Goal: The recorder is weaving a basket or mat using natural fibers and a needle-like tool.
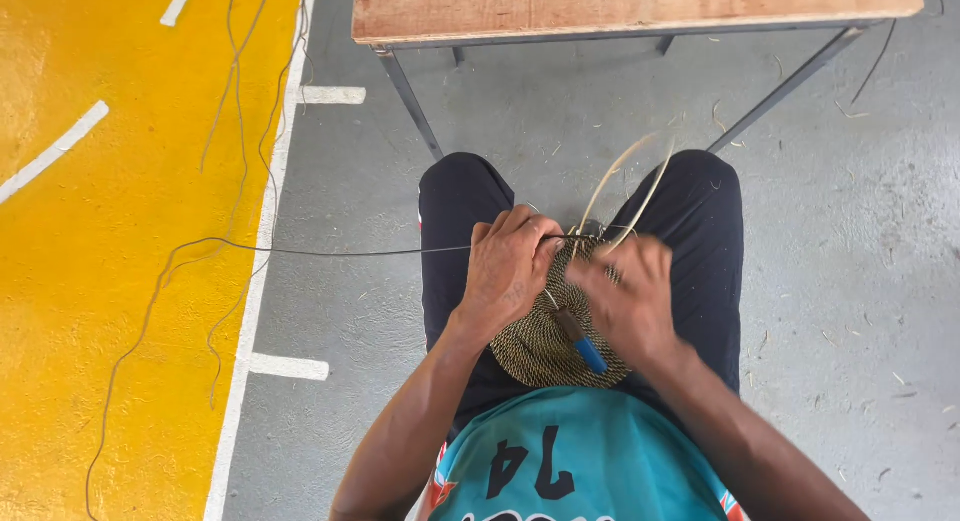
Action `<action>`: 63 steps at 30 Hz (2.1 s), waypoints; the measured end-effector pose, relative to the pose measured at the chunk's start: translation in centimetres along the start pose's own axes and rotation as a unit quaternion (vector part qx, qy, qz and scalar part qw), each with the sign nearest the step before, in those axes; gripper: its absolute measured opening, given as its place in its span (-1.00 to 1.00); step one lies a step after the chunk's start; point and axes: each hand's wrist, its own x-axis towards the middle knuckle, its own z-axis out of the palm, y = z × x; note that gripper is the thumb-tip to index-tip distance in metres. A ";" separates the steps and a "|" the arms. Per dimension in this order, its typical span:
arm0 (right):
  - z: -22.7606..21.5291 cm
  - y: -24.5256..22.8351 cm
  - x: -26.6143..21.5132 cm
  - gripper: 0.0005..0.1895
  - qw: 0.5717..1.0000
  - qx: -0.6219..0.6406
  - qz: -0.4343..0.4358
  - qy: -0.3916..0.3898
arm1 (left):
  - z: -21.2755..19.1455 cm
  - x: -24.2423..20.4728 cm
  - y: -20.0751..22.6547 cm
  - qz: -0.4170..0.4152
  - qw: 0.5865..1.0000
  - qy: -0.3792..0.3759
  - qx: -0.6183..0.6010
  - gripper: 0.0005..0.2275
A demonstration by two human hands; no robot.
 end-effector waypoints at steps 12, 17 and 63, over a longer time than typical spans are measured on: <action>-4.7 -3.7 7.5 -0.90 0.974 0.162 0.080 -0.136 | 0.7 -0.2 0.9 -0.003 0.997 0.071 0.015 -0.90; -1.5 1.4 7.9 -0.85 0.993 0.073 0.081 -0.051 | -0.3 -0.4 1.6 -0.009 0.999 0.049 0.017 -0.92; -0.9 -0.7 1.6 -0.77 0.997 -0.054 0.035 0.033 | 0.5 -0.6 2.2 0.018 0.997 0.076 -0.009 -0.88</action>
